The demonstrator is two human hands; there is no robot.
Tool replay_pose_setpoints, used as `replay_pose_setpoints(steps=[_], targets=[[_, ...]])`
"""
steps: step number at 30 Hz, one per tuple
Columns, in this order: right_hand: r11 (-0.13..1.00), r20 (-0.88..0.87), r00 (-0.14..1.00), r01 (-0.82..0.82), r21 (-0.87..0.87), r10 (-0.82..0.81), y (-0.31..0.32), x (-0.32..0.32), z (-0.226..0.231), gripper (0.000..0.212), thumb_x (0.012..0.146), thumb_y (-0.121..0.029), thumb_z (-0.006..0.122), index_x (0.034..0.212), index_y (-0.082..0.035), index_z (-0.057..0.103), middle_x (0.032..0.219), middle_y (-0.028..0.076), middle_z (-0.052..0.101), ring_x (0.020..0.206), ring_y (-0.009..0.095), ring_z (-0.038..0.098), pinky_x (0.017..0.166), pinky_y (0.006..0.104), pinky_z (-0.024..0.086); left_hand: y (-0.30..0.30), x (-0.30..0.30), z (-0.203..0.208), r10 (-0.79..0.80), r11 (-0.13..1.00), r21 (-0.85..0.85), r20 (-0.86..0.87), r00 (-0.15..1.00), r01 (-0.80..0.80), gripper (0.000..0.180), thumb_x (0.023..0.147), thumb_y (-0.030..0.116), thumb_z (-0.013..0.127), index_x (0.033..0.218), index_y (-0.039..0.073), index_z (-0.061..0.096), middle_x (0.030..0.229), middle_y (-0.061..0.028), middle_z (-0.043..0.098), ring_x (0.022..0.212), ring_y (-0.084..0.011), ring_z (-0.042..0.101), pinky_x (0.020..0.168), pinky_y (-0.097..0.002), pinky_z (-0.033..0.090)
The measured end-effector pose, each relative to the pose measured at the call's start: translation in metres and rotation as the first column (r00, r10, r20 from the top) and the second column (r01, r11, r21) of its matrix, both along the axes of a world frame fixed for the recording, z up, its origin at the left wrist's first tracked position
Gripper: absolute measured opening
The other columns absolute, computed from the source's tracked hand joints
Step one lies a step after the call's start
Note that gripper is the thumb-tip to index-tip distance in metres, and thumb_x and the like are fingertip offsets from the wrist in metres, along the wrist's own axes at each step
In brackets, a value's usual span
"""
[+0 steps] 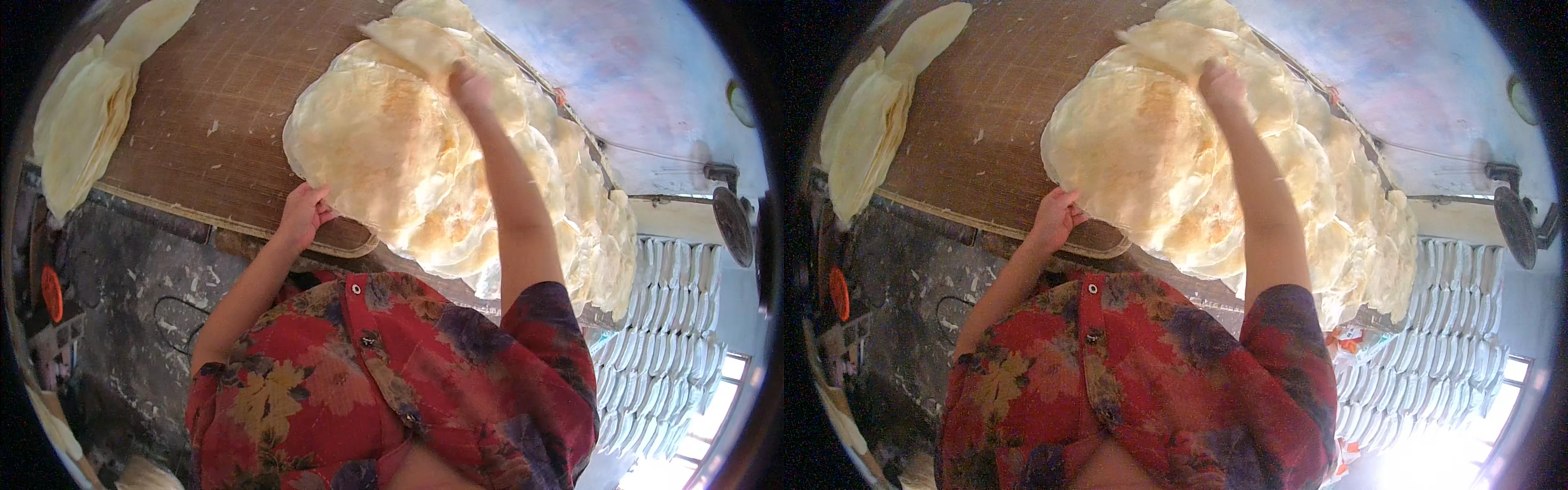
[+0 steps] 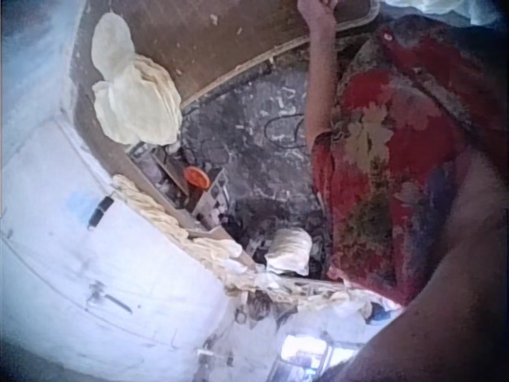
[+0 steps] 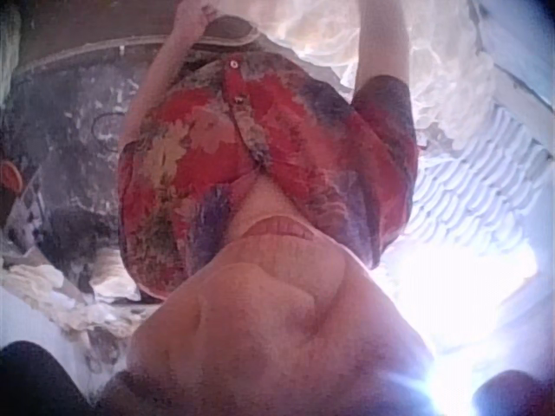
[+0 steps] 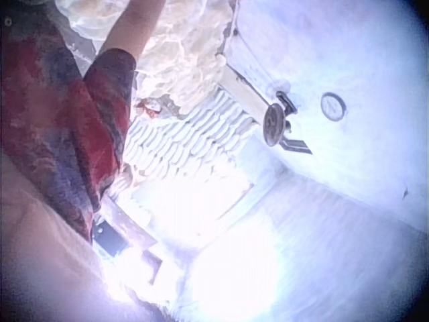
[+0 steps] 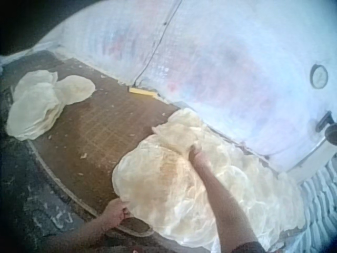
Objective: The person stacks thin round sheets of dough on a wooden table and then places a large stack of the sheets into a clear plastic bag.
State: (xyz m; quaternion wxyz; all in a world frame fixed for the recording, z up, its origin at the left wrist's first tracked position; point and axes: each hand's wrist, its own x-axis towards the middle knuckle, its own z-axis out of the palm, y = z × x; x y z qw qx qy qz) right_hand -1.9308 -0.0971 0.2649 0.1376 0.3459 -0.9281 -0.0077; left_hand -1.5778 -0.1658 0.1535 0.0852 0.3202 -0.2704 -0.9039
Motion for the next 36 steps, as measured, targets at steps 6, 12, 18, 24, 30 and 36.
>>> replay_pose_setpoints(steps=[6, 12, 18, 24, 30, 36], targets=[[0.931, -0.361, 0.867, -0.365, 0.007, 0.342, 0.035, 0.076, 0.128, 0.018, 0.078, -0.013, 0.050, 0.093, -0.015, 0.059, 0.076, 0.010, 0.063, 0.061, 0.025, 0.061, 0.049, 0.0386, 0.046, 0.004, 0.002, -0.004, 0.040, 0.998, -0.047, -0.007, 0.999, -0.040, 0.009, 0.083, 0.012, 0.054, 0.090, 0.008, 0.054, 0.072, 0.0028, 0.052, 0.060, -0.0076, 0.050, 0.058, -0.0264, 0.049], [0.825, 0.452, 0.716, -0.558, -0.086, 0.532, 0.071, 0.205, -0.004, 0.043, 0.079, -0.025, 0.060, 0.117, -0.006, 0.052, 0.104, 0.017, 0.061, 0.075, 0.025, 0.063, 0.072, 0.0352, 0.051, 0.001, -0.007, 0.017, -0.002, 0.983, -0.181, -0.061, 0.998, -0.009, 0.025, 0.080, 0.013, 0.053, 0.103, 0.005, 0.051, 0.093, -0.0040, 0.057, 0.086, -0.0150, 0.056, 0.077, -0.0313, 0.046], [0.937, 0.480, 0.831, -0.345, 0.047, 0.282, 0.062, 0.216, -0.024, 0.025, 0.078, -0.012, 0.057, 0.102, -0.007, 0.052, 0.083, 0.011, 0.062, 0.067, 0.024, 0.062, 0.052, 0.0340, 0.050, 0.005, -0.008, 0.020, -0.055, 0.990, -0.141, -0.313, 0.948, 0.011, 0.058, 0.075, 0.008, 0.050, 0.129, -0.001, 0.032, 0.119, -0.0130, 0.051, 0.114, -0.0214, 0.045, 0.097, -0.0339, 0.032], [0.942, -0.250, 0.915, -0.334, -0.029, 0.317, 0.059, 0.090, 0.121, 0.015, 0.083, -0.021, 0.050, 0.094, -0.015, 0.059, 0.078, 0.011, 0.063, 0.067, 0.027, 0.062, 0.054, 0.0352, 0.048, -0.003, -0.011, 0.019, -0.189, 0.931, -0.341, -0.140, 0.972, 0.132, 0.053, 0.077, 0.002, 0.049, 0.127, -0.007, 0.032, 0.118, -0.0180, 0.052, 0.112, -0.0242, 0.047, 0.094, -0.0336, 0.037], [0.932, -0.531, 0.805, -0.356, -0.072, 0.267, 0.079, 0.116, 0.164, 0.011, 0.081, -0.017, 0.055, 0.091, -0.017, 0.059, 0.074, 0.009, 0.063, 0.066, 0.030, 0.060, 0.054, 0.0374, 0.048, -0.013, -0.021, 0.043, -0.161, 0.981, -0.133, -0.135, 0.978, 0.143, 0.043, 0.082, 0.006, 0.043, 0.121, -0.010, 0.034, 0.117, -0.0233, 0.049, 0.112, -0.0312, 0.047, 0.096, -0.0392, 0.039], [0.851, 0.241, 0.817, -0.509, -0.126, 0.525, 0.071, 0.141, -0.042, 0.037, 0.072, -0.009, 0.055, 0.109, -0.007, 0.054, 0.112, 0.014, 0.056, 0.098, 0.025, 0.057, 0.079, 0.0418, 0.045, -0.015, -0.066, 0.017, -0.073, 0.981, 0.167, -0.152, 0.986, 0.098, 0.028, 0.079, 0.005, 0.045, 0.103, -0.009, 0.042, 0.116, -0.0218, 0.045, 0.112, -0.0324, 0.046, 0.098, -0.0414, 0.038]])
